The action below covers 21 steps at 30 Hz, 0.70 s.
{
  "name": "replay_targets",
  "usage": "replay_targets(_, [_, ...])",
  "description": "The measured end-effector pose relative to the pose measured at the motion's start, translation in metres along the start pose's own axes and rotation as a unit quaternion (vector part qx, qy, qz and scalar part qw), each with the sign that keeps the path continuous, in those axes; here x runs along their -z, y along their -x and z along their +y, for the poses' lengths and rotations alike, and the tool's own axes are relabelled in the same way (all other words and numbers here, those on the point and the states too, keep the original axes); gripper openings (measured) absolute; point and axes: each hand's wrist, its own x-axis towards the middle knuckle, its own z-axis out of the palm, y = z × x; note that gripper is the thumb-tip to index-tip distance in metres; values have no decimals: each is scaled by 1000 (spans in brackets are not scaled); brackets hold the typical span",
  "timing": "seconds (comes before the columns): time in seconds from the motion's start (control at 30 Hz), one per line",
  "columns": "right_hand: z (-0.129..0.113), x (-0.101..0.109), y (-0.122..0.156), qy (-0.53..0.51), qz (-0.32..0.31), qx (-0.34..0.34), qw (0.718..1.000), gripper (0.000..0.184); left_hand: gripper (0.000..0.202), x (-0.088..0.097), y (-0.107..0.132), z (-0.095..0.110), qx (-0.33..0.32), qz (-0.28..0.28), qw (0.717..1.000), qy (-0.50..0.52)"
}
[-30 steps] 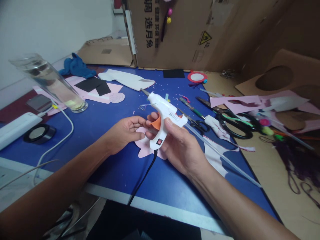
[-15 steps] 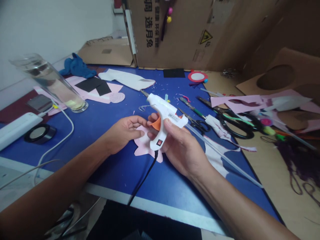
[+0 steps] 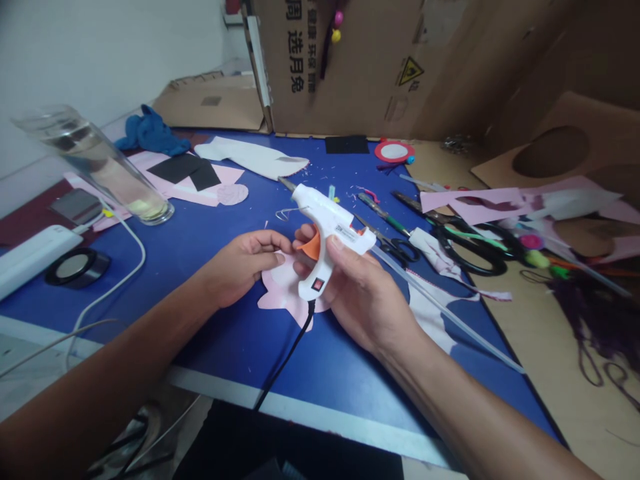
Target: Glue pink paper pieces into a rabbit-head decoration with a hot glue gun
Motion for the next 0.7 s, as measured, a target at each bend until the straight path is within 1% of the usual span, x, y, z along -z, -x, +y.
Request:
replay_targets(0.2, [2, 0, -1, -3, 6, -6, 1000, 29, 12, 0, 0, 1, 11, 6, 1000, 21])
replay_targets(0.33, [2, 0, -1, -5, 13, -7, 1000, 30, 13, -1, -1, 3, 32, 4, 999, 42])
replay_targets(0.5, [1, 0, 0, -1, 13, -4, 1000, 31, 12, -1, 1, 5, 39, 2, 998, 52])
replay_targets(0.7, [0, 0, 0, -1, 2, -8, 1000, 28, 12, 0, 1, 6, 42, 0, 997, 58])
